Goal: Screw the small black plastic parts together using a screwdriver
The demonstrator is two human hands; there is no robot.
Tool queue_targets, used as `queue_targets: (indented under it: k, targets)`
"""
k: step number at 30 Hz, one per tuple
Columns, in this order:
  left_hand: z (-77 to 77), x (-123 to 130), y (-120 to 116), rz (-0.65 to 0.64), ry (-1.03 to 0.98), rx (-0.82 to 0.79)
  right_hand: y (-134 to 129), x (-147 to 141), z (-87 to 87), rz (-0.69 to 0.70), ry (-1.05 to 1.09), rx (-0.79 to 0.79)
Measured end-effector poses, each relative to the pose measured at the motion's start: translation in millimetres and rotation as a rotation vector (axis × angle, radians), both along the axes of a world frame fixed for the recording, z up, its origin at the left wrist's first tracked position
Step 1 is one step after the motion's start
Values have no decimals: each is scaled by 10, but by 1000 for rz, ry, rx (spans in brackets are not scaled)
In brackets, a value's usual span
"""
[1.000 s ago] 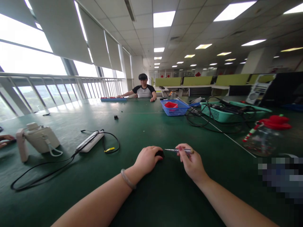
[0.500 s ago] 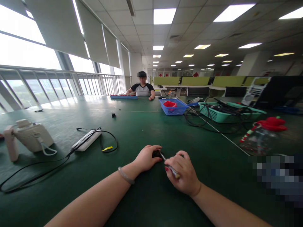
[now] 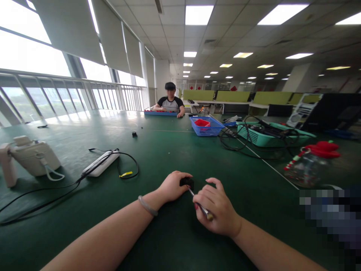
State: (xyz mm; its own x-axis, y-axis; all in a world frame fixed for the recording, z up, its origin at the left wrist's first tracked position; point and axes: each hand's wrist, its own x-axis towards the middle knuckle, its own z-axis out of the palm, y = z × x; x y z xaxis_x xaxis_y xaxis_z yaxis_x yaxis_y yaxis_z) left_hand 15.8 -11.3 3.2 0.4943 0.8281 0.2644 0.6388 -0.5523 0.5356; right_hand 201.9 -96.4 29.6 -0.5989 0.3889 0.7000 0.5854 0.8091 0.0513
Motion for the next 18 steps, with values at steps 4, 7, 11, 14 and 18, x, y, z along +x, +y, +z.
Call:
queue_targets:
  k: [4, 7, 11, 14, 18]
  targets:
    - [-10, 2, 10, 10, -9, -15, 26, 1, -22, -25, -17, -22]
    - [-11, 3, 11, 3, -26, -20, 36, -15, -40, -54, -36, -43]
    - [7, 6, -3, -16, -36, -21, 28, -54, -59, -68, -65, -70]
    - [21, 12, -15, -3, -28, -27, 8, -73, -59, -75, -109, -92]
    - [26, 16, -22, 13, -30, -23, -18, -73, -43, -85, -137, -116]
